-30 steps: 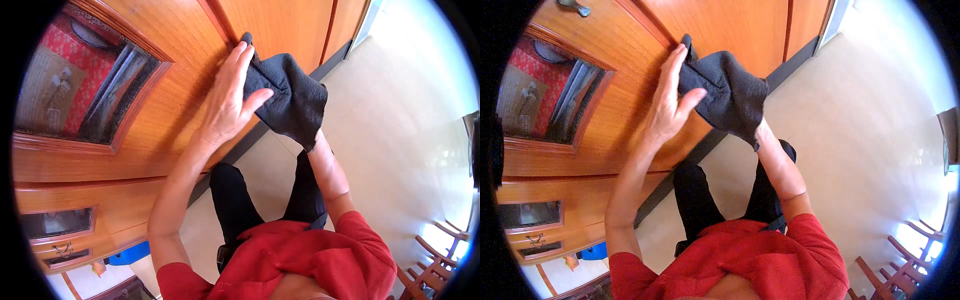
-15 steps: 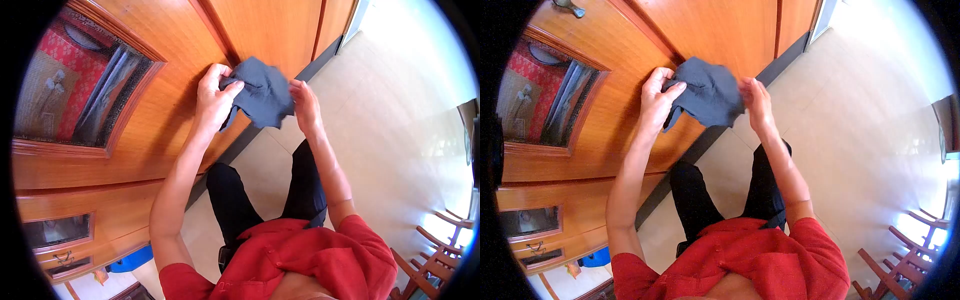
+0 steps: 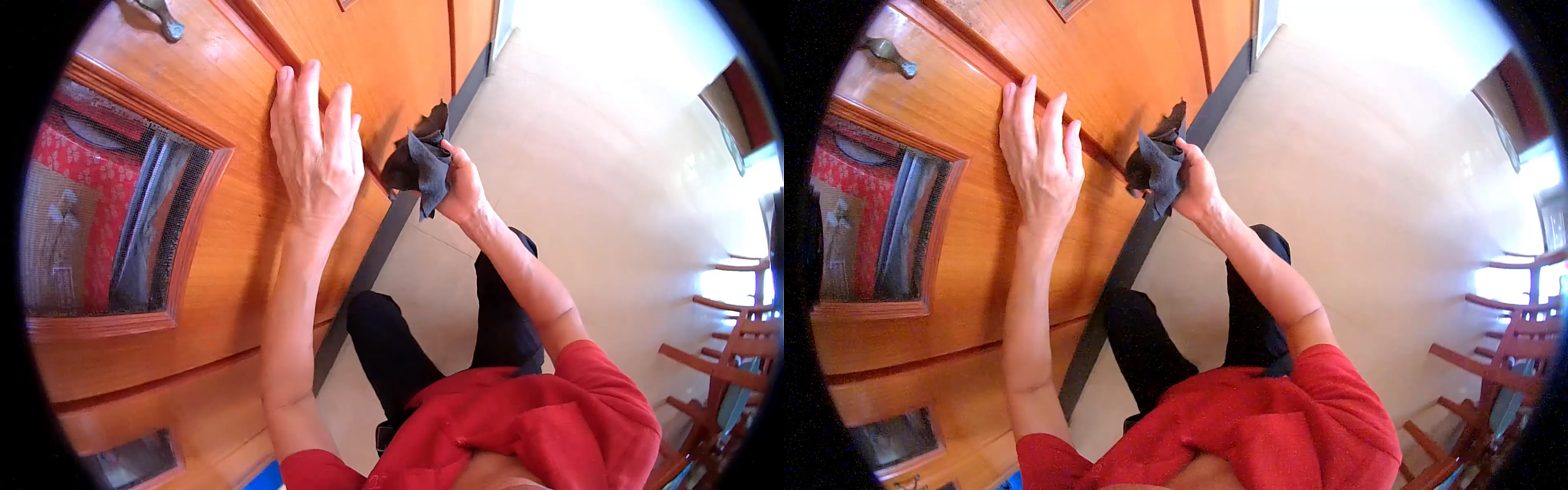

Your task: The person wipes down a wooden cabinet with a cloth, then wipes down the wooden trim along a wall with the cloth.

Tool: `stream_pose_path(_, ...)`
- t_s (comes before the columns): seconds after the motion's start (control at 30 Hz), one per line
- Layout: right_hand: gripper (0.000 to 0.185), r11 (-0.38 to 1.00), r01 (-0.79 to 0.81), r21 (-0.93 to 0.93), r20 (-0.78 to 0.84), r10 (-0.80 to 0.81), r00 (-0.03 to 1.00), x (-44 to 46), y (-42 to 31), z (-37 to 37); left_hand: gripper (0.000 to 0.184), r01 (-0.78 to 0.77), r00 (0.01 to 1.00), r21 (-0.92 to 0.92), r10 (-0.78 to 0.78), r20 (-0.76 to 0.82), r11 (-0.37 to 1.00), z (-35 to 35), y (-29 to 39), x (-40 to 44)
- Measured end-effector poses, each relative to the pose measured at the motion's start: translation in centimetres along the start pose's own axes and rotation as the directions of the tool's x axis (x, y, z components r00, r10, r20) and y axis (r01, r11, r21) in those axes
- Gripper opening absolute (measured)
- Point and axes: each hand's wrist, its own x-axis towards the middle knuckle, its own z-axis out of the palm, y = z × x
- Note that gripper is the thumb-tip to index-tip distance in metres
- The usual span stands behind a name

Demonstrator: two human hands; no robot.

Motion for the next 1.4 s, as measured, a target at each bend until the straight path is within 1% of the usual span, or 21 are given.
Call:
stream_pose_path(0.1, 0.042, 0.988, 0.130, -0.089, -0.091, -0.138, 0.986, -0.9, 1.0, 2.0, 0.047, -0.088, 0.975, 0.211, 0.041, 0.219, 0.974, -1.1, -0.9, -1.0)
stream_pose_path(0.13, 0.042, 0.981, 0.166, -0.103, -0.106, -0.177, 0.978, 1.3, 0.6, -0.9, 0.048, -0.113, 0.957, 0.280, 0.028, 0.290, 0.953, 2.8, -0.9, -3.7)
stream_pose_path(0.27, 0.028, 0.948, 0.247, -0.200, -0.228, -0.290, 0.929, 2.9, -1.9, 1.4, 0.047, -0.119, 0.957, 0.285, 0.033, 0.288, 0.951, 2.1, -0.9, -3.9)
stream_pose_path(0.33, 0.025, 0.830, 0.409, -0.380, -0.269, -0.522, 0.810, 5.9, -4.1, 1.1, 0.047, -0.123, 0.945, 0.294, 0.021, 0.325, 0.948, 2.1, -0.9, -3.9)
stream_pose_path(0.4, 0.024, 0.493, 0.494, -0.716, -0.060, -0.748, 0.661, 6.9, -6.4, 1.8, 0.050, -0.087, 0.948, 0.256, 0.000, 0.319, 0.963, 2.1, -0.7, -3.7)
stream_pose_path(0.43, 0.035, 0.393, 0.451, -0.801, 0.003, -0.751, 0.660, 5.6, -6.8, 3.8, 0.052, -0.065, 0.950, 0.283, -0.027, 0.310, 0.957, 2.2, -0.6, -3.5)
stream_pose_path(0.47, 0.035, 0.393, 0.456, -0.799, 0.005, -0.752, 0.659, 6.3, -7.4, 3.1, 0.054, -0.045, 0.952, 0.311, -0.053, 0.301, 0.949, 2.4, -0.3, -3.3)
stream_pose_path(0.53, 0.048, -0.112, 0.358, -0.927, 0.290, -0.820, 0.493, 8.4, -9.0, 1.9, 0.054, -0.010, 0.960, 0.364, -0.093, 0.265, 0.932, 3.1, -0.2, -3.3)
stream_pose_path(0.63, 0.056, -0.366, 0.445, -0.817, 0.563, -0.673, 0.480, 10.1, -8.9, 3.2, 0.050, -0.001, 0.961, 0.447, -0.122, 0.247, 0.895, 3.8, 0.1, -3.2)
stream_pose_path(0.67, 0.055, -0.272, 0.513, -0.814, 0.553, -0.634, 0.541, 9.7, -8.4, 4.8, 0.049, 0.001, 0.963, 0.468, -0.126, 0.236, 0.884, 4.0, 0.1, -3.3)
stream_pose_path(0.73, 0.056, -0.298, 0.584, -0.755, 0.644, -0.503, 0.576, 11.8, -8.2, 5.3, 0.049, 0.014, 0.958, 0.500, -0.155, 0.240, 0.866, 4.1, 0.5, -3.2)
stream_pose_path(0.8, 0.053, -0.310, 0.652, -0.692, 0.684, -0.573, 0.452, 14.2, -8.0, 5.9, 0.047, 0.022, 0.955, 0.501, -0.167, 0.247, 0.865, 4.2, 0.9, -3.1)
stream_pose_path(0.87, 0.053, -0.313, 0.670, -0.673, 0.687, -0.599, 0.411, 16.4, -9.0, 6.3, 0.044, 0.080, 0.983, 0.408, -0.139, 0.118, 0.910, 5.0, 1.5, -2.8)
stream_pose_path(0.93, 0.054, -0.378, 0.672, -0.637, 0.669, -0.703, 0.240, 18.8, -11.0, 6.6, 0.042, -0.024, 0.995, 0.366, -0.015, 0.102, 0.930, 6.7, 1.9, -1.2)
stream_pose_path(1.0, 0.049, -0.557, 0.568, -0.606, 0.740, -0.657, 0.145, 20.4, -14.5, 6.7, 0.042, -0.002, 0.997, 0.340, -0.023, 0.071, 0.941, 8.7, 2.4, 2.4)
stream_pose_path(1.07, 0.050, -0.574, 0.533, -0.622, 0.732, -0.668, 0.135, 22.0, -18.3, 6.5, 0.042, 0.002, 0.997, 0.368, -0.031, 0.074, 0.930, 10.7, 2.8, 5.8)
stream_pose_path(1.17, 0.055, -0.407, 0.553, -0.727, 0.598, -0.771, 0.220, 25.3, -24.2, 6.3, 0.042, 0.008, 0.996, 0.410, -0.045, 0.081, 0.912, 15.1, 2.5, 9.5)
stream_pose_path(1.23, 0.056, -0.415, 0.573, -0.707, 0.620, -0.753, 0.219, 27.0, -27.1, 5.6, 0.043, 0.024, 0.993, 0.427, -0.072, 0.096, 0.904, 17.5, 2.3, 10.3)
stream_pose_path(1.27, 0.056, -0.436, 0.583, -0.686, 0.638, -0.745, 0.194, 28.0, -28.5, 5.2, 0.044, 0.021, 0.987, 0.560, -0.107, 0.122, 0.828, 18.5, 2.2, 10.6)
stream_pose_path(1.3, 0.055, -0.353, 0.581, -0.733, 0.570, -0.785, 0.243, 28.8, -30.0, 4.7, 0.045, 0.007, 0.978, 0.679, -0.146, 0.148, 0.734, 19.1, 2.0, 10.6)
stream_pose_path(1.4, 0.055, -0.245, 0.517, -0.820, 0.426, -0.865, 0.265, 32.7, -34.4, 1.9, 0.047, -0.030, 0.979, 0.760, -0.134, 0.152, 0.650, 19.8, 2.1, 10.7)
